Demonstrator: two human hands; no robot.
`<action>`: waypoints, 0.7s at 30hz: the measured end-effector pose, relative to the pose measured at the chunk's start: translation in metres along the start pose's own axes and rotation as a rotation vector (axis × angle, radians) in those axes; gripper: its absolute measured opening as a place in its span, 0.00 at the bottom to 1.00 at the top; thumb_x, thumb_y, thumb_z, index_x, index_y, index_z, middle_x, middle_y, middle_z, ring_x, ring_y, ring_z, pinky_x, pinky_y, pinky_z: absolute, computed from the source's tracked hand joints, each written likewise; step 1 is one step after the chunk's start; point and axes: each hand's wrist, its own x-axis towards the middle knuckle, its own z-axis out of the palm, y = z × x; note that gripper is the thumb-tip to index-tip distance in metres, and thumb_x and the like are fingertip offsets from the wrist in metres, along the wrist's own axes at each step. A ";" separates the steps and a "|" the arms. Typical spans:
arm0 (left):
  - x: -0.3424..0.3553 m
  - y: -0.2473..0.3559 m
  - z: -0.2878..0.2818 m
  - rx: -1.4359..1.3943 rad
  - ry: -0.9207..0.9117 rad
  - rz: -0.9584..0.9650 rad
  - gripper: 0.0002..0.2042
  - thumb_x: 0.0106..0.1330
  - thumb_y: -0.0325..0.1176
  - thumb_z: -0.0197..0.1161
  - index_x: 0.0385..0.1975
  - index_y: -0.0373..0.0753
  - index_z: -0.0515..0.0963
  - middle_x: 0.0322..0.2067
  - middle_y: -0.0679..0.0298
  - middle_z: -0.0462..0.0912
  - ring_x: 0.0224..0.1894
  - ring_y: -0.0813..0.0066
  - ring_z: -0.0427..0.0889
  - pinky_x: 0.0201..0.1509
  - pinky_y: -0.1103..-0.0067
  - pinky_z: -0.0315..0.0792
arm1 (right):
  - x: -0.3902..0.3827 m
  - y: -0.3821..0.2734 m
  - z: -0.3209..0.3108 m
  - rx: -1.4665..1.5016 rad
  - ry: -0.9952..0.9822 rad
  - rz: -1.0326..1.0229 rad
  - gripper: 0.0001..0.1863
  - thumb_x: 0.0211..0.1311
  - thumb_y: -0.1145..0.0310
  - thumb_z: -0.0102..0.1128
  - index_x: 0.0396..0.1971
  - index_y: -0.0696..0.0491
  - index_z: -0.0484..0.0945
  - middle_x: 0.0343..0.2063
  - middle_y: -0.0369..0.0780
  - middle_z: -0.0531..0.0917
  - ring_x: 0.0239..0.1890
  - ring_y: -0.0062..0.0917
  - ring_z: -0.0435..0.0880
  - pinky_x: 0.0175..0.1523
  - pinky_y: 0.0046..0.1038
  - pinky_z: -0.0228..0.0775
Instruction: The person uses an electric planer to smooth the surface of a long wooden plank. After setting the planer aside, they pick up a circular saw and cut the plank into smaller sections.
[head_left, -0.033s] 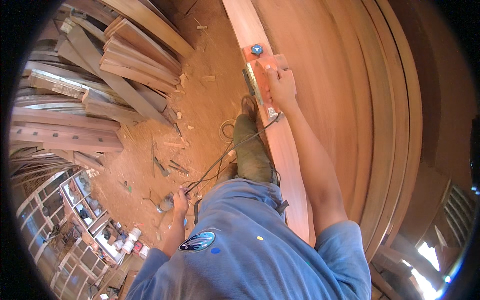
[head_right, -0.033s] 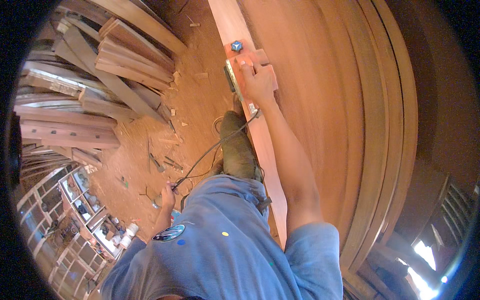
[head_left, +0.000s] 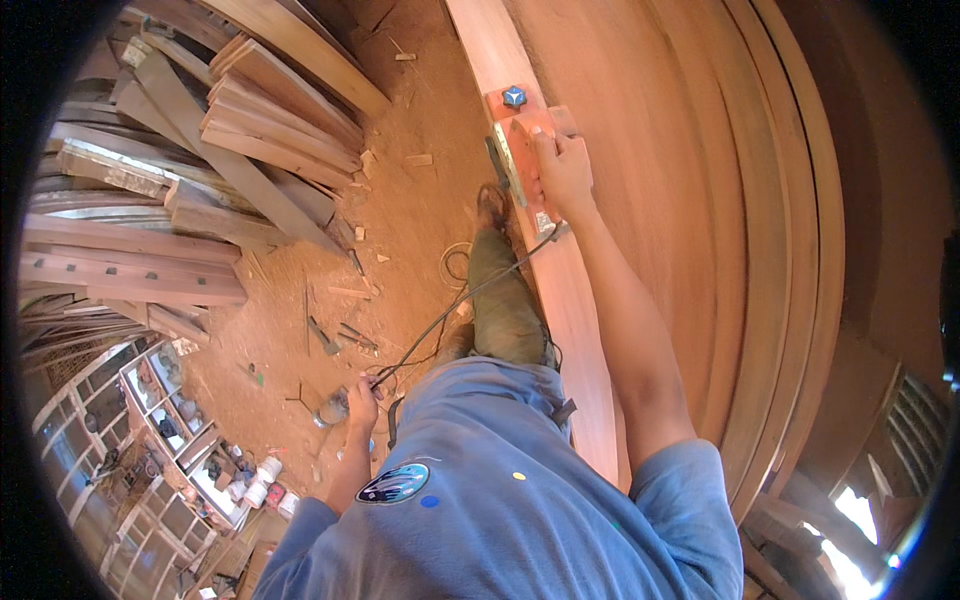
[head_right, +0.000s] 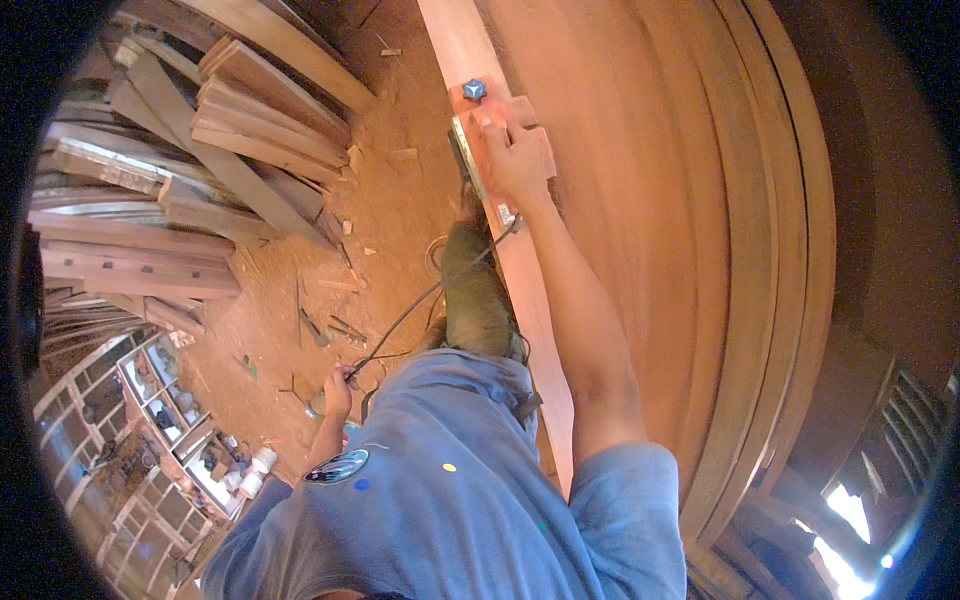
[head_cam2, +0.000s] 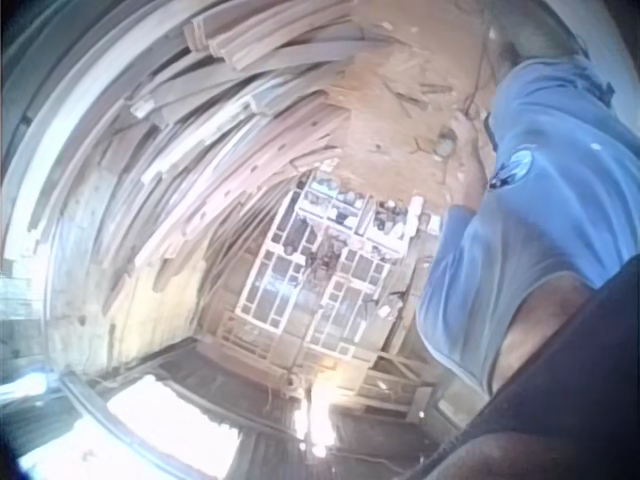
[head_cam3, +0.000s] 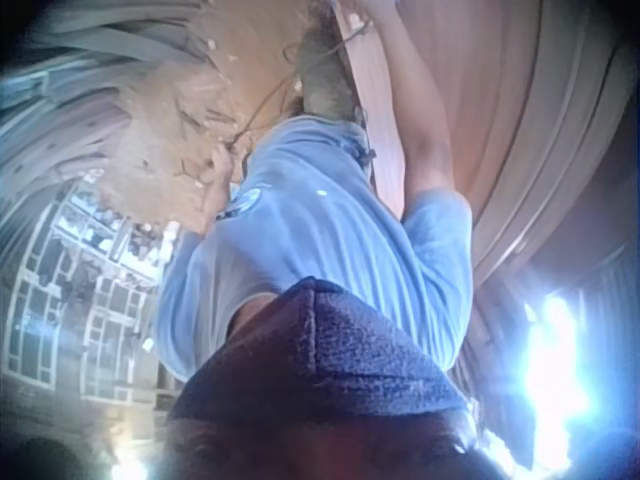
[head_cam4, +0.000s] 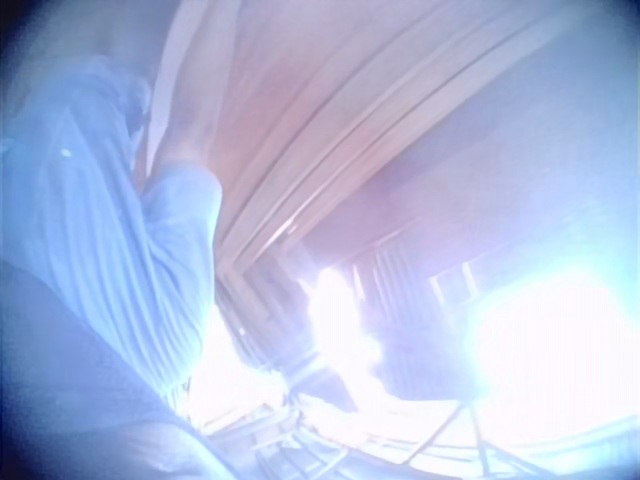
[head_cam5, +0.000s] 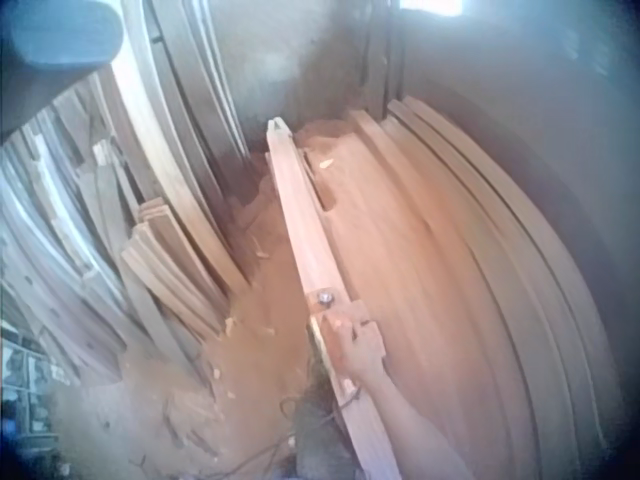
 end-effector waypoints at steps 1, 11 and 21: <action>0.010 0.012 -0.002 0.007 -0.008 0.009 0.31 0.81 0.50 0.38 0.36 0.28 0.83 0.19 0.56 0.81 0.26 0.66 0.80 0.35 0.70 0.73 | 0.021 -0.003 0.007 0.032 0.002 0.008 0.25 0.73 0.50 0.56 0.22 0.56 0.76 0.12 0.36 0.74 0.11 0.20 0.73 0.15 0.27 0.65; 0.122 0.124 -0.011 -0.100 -0.010 0.018 0.30 0.83 0.49 0.39 0.37 0.27 0.82 0.25 0.58 0.82 0.28 0.70 0.80 0.38 0.73 0.73 | 0.209 -0.055 0.086 -0.152 0.077 -0.088 0.27 0.70 0.45 0.56 0.33 0.58 0.83 0.15 0.41 0.75 0.20 0.28 0.81 0.30 0.33 0.74; 0.150 0.196 -0.010 -0.335 -0.021 0.085 0.31 0.84 0.50 0.35 0.41 0.28 0.81 0.28 0.58 0.83 0.31 0.69 0.82 0.43 0.73 0.75 | 0.364 -0.040 0.106 -0.365 -0.174 -0.210 0.34 0.70 0.35 0.49 0.53 0.55 0.76 0.59 0.55 0.75 0.57 0.43 0.82 0.57 0.43 0.74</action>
